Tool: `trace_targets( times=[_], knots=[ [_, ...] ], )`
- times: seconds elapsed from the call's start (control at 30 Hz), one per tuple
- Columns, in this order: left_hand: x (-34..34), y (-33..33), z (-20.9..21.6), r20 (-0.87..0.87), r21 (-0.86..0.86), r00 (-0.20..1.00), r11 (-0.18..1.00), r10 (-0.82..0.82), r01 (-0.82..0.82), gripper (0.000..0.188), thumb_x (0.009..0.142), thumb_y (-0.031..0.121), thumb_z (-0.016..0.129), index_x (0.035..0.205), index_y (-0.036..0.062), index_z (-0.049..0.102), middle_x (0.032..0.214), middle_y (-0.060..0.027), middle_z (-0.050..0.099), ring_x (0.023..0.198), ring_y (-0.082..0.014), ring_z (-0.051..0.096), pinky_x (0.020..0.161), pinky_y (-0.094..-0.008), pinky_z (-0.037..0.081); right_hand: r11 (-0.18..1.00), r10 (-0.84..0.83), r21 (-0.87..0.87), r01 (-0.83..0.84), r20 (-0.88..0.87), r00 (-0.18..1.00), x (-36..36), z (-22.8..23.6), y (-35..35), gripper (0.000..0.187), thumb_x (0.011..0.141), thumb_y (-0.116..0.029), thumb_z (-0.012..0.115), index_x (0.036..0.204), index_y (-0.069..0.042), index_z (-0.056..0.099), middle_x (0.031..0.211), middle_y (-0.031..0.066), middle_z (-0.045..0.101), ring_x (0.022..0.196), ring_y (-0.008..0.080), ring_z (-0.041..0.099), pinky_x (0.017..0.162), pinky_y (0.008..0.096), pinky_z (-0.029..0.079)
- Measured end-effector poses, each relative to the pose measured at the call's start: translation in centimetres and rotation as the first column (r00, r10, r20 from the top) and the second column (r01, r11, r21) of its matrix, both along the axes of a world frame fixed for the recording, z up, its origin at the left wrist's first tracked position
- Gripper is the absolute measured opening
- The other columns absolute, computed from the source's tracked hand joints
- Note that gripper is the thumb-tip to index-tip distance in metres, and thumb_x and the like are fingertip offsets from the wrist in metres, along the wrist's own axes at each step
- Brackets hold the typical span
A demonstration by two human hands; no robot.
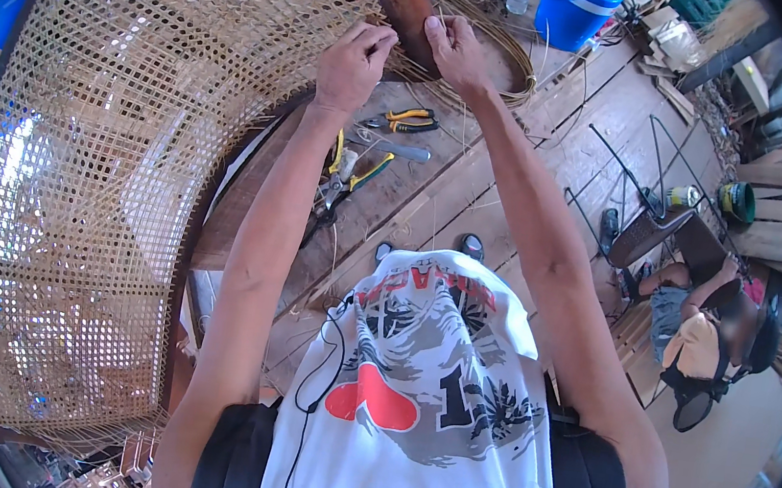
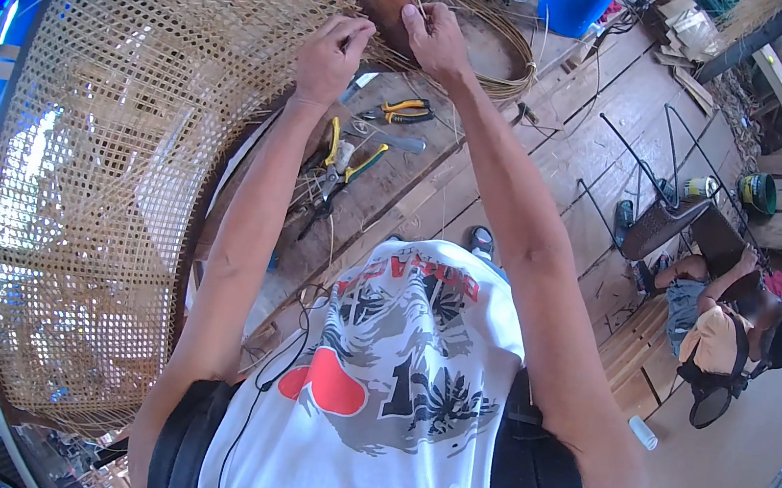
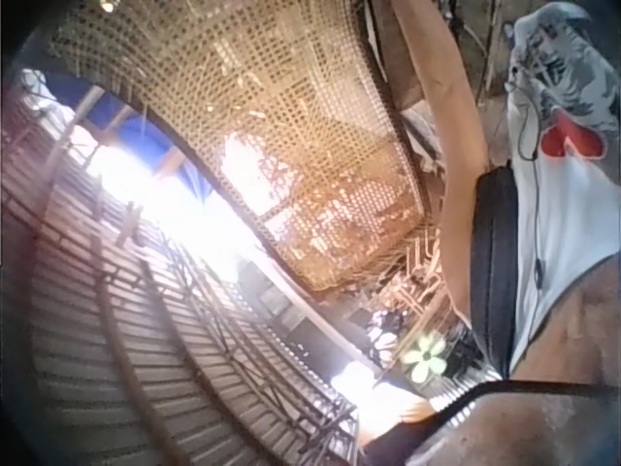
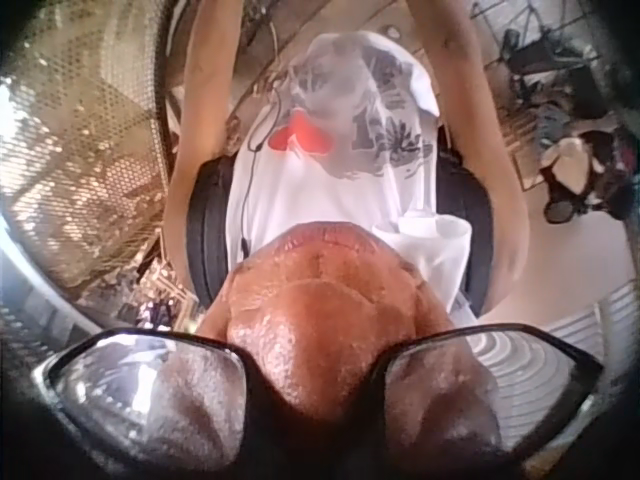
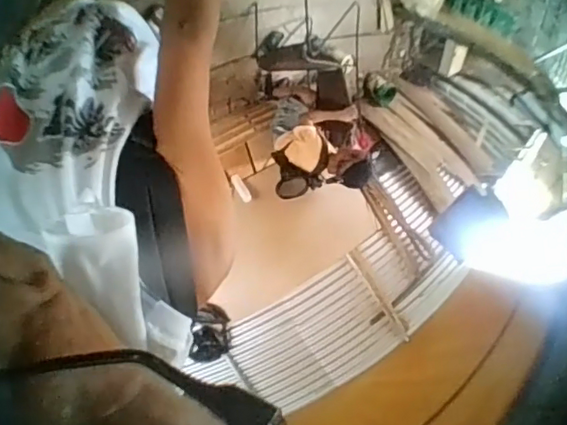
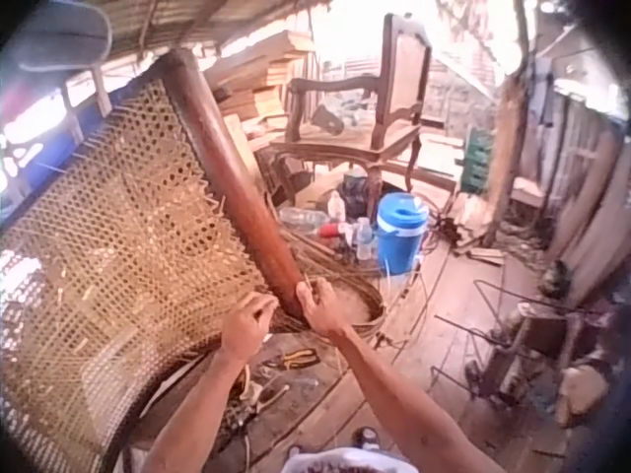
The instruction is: Repairing and weaving a wicker chair using rattan strands.
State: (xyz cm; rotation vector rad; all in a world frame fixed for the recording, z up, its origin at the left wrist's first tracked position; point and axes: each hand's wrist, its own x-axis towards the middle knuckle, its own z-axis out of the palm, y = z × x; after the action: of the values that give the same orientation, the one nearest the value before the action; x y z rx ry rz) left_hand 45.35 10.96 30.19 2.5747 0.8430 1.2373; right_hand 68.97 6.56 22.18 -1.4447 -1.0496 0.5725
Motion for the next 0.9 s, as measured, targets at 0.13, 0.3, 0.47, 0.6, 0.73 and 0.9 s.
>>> trace_targets(
  times=[0.13, 0.3, 0.47, 0.6, 0.73, 0.9],
  knots=[
    [0.6, -0.9, 0.1, 0.073, -0.144, 0.995, 0.988, 0.075, -0.064, 0.016, 0.117, 0.022, 0.095, 0.128, 0.0118, 0.097, 0.127, -0.0089, 0.096, 0.111, -0.0294, 0.094, 0.098, -0.0414, 0.073, 1.000, 0.016, -0.008, -0.016, -0.021, 1.000, -0.2, 0.4, -0.6, 0.066, 0.128, -0.059, 0.079, 0.144, 0.005, 0.081, 0.132, 0.0261, 0.084, 0.120, 0.0349, 0.082, 0.108, 0.0502, 0.065],
    [0.4, 0.0, 0.2, 0.052, -0.046, 0.998, 0.999, 0.029, -0.026, 0.017, 0.117, 0.023, 0.094, 0.130, 0.0123, 0.096, 0.126, -0.0099, 0.096, 0.112, -0.0310, 0.094, 0.095, -0.0431, 0.073, 1.000, -0.005, -0.002, 0.005, 0.002, 1.000, 0.6, -0.1, 0.0, 0.066, 0.128, -0.059, 0.079, 0.144, 0.005, 0.082, 0.135, 0.0269, 0.084, 0.123, 0.0366, 0.082, 0.111, 0.0504, 0.065],
    [0.8, 0.7, 0.4, -0.050, 0.028, 0.998, 0.999, 0.028, -0.026, 0.017, 0.117, 0.021, 0.092, 0.131, 0.0118, 0.092, 0.123, -0.0097, 0.093, 0.107, -0.0352, 0.091, 0.091, -0.0468, 0.073, 1.000, 0.001, 0.006, -0.001, -0.016, 1.000, 0.6, -0.5, 0.4, 0.064, 0.127, -0.058, 0.080, 0.142, 0.004, 0.083, 0.134, 0.0260, 0.084, 0.123, 0.0360, 0.081, 0.111, 0.0500, 0.065],
    [0.7, 0.7, 1.0, -0.119, 0.018, 0.992, 0.999, 0.037, -0.036, 0.017, 0.118, 0.023, 0.092, 0.130, 0.0122, 0.090, 0.120, -0.0093, 0.089, 0.104, -0.0385, 0.089, 0.091, -0.0489, 0.072, 1.000, 0.004, 0.028, -0.004, -0.014, 1.000, 0.4, -0.4, 0.3, 0.063, 0.127, -0.057, 0.080, 0.141, 0.004, 0.083, 0.132, 0.0252, 0.083, 0.121, 0.0349, 0.080, 0.110, 0.0497, 0.064],
    [0.3, 0.9, 1.1, -0.106, 0.027, 0.994, 1.000, -0.007, 0.010, 0.019, 0.118, 0.025, 0.092, 0.131, 0.0112, 0.090, 0.119, -0.0101, 0.087, 0.107, -0.0397, 0.088, 0.093, -0.0503, 0.072, 1.000, 0.017, 0.015, -0.017, -0.018, 1.000, 0.4, -0.5, 0.4, 0.064, 0.127, -0.057, 0.080, 0.141, 0.005, 0.082, 0.133, 0.0256, 0.083, 0.122, 0.0353, 0.080, 0.110, 0.0498, 0.064],
    [0.1, 0.7, 1.1, -0.113, -0.017, 0.993, 1.000, -0.020, 0.018, 0.020, 0.118, 0.025, 0.091, 0.132, 0.0099, 0.090, 0.121, -0.0106, 0.087, 0.108, -0.0399, 0.089, 0.094, -0.0512, 0.072, 1.000, 0.009, 0.009, -0.009, -0.036, 0.999, 0.2, -0.9, 0.5, 0.065, 0.127, -0.059, 0.080, 0.141, 0.005, 0.082, 0.134, 0.0260, 0.083, 0.123, 0.0360, 0.080, 0.111, 0.0503, 0.064]
  ],
)
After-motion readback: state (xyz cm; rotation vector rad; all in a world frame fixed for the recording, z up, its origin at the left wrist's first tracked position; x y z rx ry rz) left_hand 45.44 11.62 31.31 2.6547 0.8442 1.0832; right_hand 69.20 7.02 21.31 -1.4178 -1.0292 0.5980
